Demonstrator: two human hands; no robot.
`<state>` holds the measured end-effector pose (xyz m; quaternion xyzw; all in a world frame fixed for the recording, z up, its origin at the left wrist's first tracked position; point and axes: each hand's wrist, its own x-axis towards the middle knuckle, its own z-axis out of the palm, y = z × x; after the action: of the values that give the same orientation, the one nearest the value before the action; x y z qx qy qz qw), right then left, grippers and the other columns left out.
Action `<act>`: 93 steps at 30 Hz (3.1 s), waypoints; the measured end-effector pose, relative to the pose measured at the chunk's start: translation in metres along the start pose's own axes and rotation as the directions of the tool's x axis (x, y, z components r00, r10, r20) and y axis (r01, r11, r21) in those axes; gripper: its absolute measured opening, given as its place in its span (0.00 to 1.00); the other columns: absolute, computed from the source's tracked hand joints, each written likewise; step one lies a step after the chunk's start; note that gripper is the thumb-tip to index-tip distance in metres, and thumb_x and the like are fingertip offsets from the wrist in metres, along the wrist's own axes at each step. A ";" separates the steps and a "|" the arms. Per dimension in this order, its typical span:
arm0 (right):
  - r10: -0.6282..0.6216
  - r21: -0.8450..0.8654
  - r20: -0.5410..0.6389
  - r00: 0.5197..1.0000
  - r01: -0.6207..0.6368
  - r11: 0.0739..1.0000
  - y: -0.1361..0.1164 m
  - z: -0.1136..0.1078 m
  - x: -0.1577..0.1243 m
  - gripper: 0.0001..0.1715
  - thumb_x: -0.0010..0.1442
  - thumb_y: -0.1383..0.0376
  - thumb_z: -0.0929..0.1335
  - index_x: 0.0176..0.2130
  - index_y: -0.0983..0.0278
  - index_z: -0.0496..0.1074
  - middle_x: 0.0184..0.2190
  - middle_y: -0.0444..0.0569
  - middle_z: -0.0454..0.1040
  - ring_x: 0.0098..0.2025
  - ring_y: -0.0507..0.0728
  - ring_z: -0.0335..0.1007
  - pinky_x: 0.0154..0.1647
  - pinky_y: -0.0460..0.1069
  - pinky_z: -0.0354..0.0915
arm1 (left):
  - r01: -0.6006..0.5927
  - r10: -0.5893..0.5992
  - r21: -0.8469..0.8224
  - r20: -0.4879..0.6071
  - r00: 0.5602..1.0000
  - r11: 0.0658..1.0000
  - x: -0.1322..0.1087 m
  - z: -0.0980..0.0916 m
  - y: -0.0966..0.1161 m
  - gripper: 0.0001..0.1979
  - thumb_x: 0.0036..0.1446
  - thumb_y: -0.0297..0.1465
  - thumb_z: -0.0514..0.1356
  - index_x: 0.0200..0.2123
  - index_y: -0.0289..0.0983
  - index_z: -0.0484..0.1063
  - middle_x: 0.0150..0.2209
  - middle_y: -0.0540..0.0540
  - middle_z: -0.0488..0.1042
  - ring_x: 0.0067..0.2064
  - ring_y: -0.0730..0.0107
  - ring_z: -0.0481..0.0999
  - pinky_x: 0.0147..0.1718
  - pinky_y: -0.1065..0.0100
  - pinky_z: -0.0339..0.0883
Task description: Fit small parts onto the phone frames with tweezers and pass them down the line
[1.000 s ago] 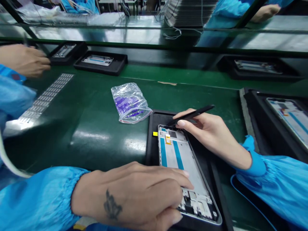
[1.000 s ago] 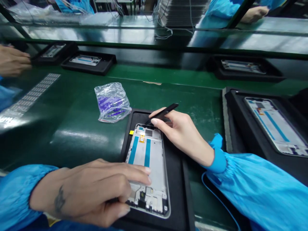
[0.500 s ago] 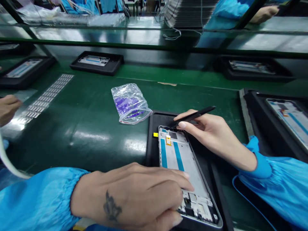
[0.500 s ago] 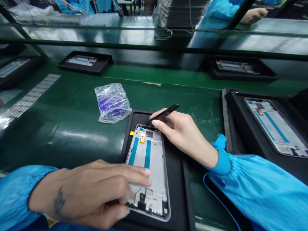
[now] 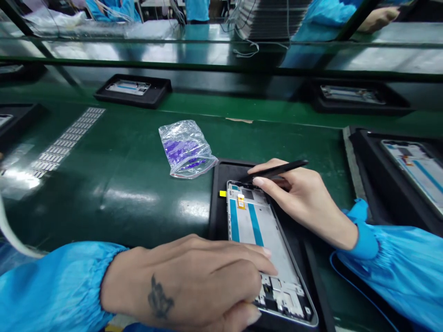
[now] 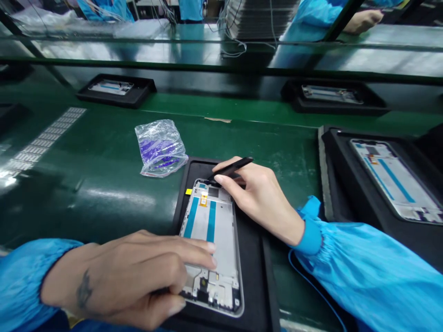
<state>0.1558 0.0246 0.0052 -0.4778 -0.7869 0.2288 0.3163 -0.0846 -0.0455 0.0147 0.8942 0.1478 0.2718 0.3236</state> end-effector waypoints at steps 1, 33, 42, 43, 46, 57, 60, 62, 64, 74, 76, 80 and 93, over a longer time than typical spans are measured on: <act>-0.008 -0.007 0.003 1.000 0.008 1.000 0.000 0.000 0.000 0.10 0.65 0.59 0.68 0.40 0.60 0.78 0.42 0.48 0.81 0.40 0.58 0.79 0.42 0.53 0.75 | 0.002 -0.002 -0.003 0.005 1.000 1.000 0.000 0.000 0.000 0.04 0.68 0.28 0.52 0.37 0.37 0.62 0.52 0.42 0.78 0.61 0.71 0.73 0.56 0.74 0.71; 0.178 0.217 0.023 0.984 -0.179 0.960 0.001 -0.002 0.004 0.14 0.60 0.53 0.71 0.39 0.60 0.79 0.38 0.48 0.82 0.38 0.60 0.79 0.38 0.55 0.77 | 0.019 -0.019 -0.006 0.010 1.000 1.000 0.003 -0.003 0.004 0.05 0.67 0.27 0.53 0.36 0.39 0.60 0.51 0.44 0.79 0.60 0.74 0.73 0.56 0.75 0.71; 0.159 0.187 0.039 0.987 -0.163 0.969 0.004 -0.003 0.004 0.13 0.61 0.54 0.71 0.40 0.60 0.79 0.39 0.48 0.82 0.39 0.60 0.79 0.40 0.54 0.76 | 0.016 -0.016 -0.017 0.014 1.000 1.000 0.003 -0.005 0.004 0.05 0.67 0.26 0.54 0.36 0.38 0.61 0.52 0.43 0.79 0.61 0.72 0.73 0.57 0.75 0.70; 0.147 0.166 0.037 0.988 -0.151 0.974 0.004 -0.002 0.003 0.13 0.62 0.54 0.70 0.40 0.60 0.79 0.39 0.48 0.82 0.40 0.60 0.79 0.40 0.54 0.76 | 0.015 -0.015 -0.016 0.018 1.000 1.000 0.003 -0.005 0.004 0.05 0.67 0.27 0.54 0.36 0.38 0.61 0.52 0.43 0.79 0.61 0.72 0.73 0.57 0.75 0.70; 0.108 0.113 0.021 0.994 -0.110 0.988 0.004 -0.002 0.002 0.13 0.63 0.55 0.69 0.41 0.60 0.79 0.41 0.47 0.82 0.40 0.60 0.79 0.38 0.52 0.75 | 0.012 -0.012 -0.028 0.022 1.000 1.000 0.003 -0.005 0.003 0.05 0.67 0.26 0.54 0.36 0.37 0.61 0.52 0.42 0.78 0.61 0.72 0.73 0.57 0.75 0.69; -0.080 -0.031 0.009 0.997 0.081 0.996 0.003 -0.003 -0.001 0.09 0.66 0.62 0.67 0.41 0.61 0.77 0.39 0.48 0.81 0.37 0.55 0.78 0.38 0.50 0.74 | 0.028 -0.026 -0.031 0.058 0.998 0.999 0.000 -0.003 0.003 0.05 0.67 0.25 0.53 0.37 0.38 0.60 0.54 0.43 0.77 0.63 0.74 0.70 0.59 0.76 0.67; -0.085 -0.031 0.008 0.996 0.086 0.996 0.003 -0.004 -0.001 0.08 0.65 0.63 0.68 0.41 0.62 0.78 0.38 0.48 0.81 0.36 0.55 0.78 0.36 0.49 0.73 | 0.012 -0.011 -0.016 0.059 0.998 1.000 -0.001 0.000 0.001 0.04 0.68 0.26 0.53 0.37 0.38 0.60 0.54 0.42 0.77 0.64 0.72 0.70 0.59 0.74 0.67; -0.061 0.004 -0.018 0.998 0.061 0.998 0.002 -0.007 -0.002 0.08 0.64 0.62 0.69 0.40 0.61 0.78 0.38 0.48 0.81 0.36 0.55 0.78 0.34 0.48 0.73 | -0.006 0.005 0.011 0.074 0.997 1.000 -0.002 0.004 -0.002 0.04 0.69 0.26 0.52 0.38 0.38 0.61 0.55 0.41 0.76 0.64 0.72 0.69 0.59 0.74 0.68; 0.000 0.075 -0.082 0.997 0.006 0.997 0.000 -0.012 -0.005 0.07 0.63 0.61 0.70 0.39 0.61 0.78 0.39 0.47 0.80 0.37 0.55 0.78 0.33 0.48 0.74 | -0.033 0.027 0.064 0.087 0.996 0.997 -0.004 0.011 -0.005 0.04 0.70 0.27 0.51 0.40 0.36 0.63 0.56 0.41 0.76 0.65 0.71 0.67 0.61 0.72 0.66; 0.200 0.216 -0.322 0.925 -0.134 0.967 -0.025 -0.048 -0.048 0.08 0.61 0.58 0.72 0.37 0.60 0.78 0.38 0.46 0.81 0.34 0.53 0.81 0.40 0.48 0.79 | 0.000 -0.079 0.468 0.149 0.986 0.884 -0.005 0.032 -0.014 0.09 0.72 0.34 0.53 0.40 0.35 0.67 0.59 0.44 0.70 0.56 0.59 0.68 0.48 0.58 0.66; 0.226 0.201 -0.347 0.910 -0.163 0.966 -0.024 -0.052 -0.055 0.11 0.60 0.54 0.72 0.37 0.59 0.78 0.39 0.47 0.81 0.34 0.54 0.81 0.41 0.50 0.79 | 0.035 -0.114 0.469 0.141 0.983 0.883 -0.005 0.031 -0.012 0.08 0.72 0.34 0.53 0.40 0.36 0.66 0.58 0.43 0.69 0.53 0.59 0.68 0.47 0.59 0.64; 0.287 0.201 -0.404 0.868 -0.221 0.954 -0.019 -0.061 -0.065 0.17 0.57 0.50 0.73 0.39 0.60 0.78 0.39 0.50 0.81 0.34 0.58 0.81 0.42 0.54 0.78 | -0.068 -0.073 0.494 0.259 0.963 0.867 -0.004 0.028 0.003 0.15 0.70 0.44 0.53 0.38 0.37 0.64 0.43 0.43 0.71 0.39 0.62 0.68 0.35 0.61 0.61; 0.287 0.195 -0.507 0.813 -0.216 0.957 0.000 -0.081 -0.081 0.21 0.54 0.46 0.73 0.39 0.59 0.79 0.30 0.48 0.82 0.30 0.60 0.82 0.23 0.48 0.67 | -0.089 -0.310 0.758 0.366 0.877 0.646 0.076 0.009 -0.034 0.07 0.70 0.30 0.51 0.46 0.35 0.66 0.43 0.43 0.75 0.38 0.62 0.76 0.34 0.62 0.68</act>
<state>0.2415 -0.0433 0.0394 -0.6008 -0.5824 0.1779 0.5179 -0.0204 0.0087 0.0165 0.9728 0.2214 -0.0582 -0.0362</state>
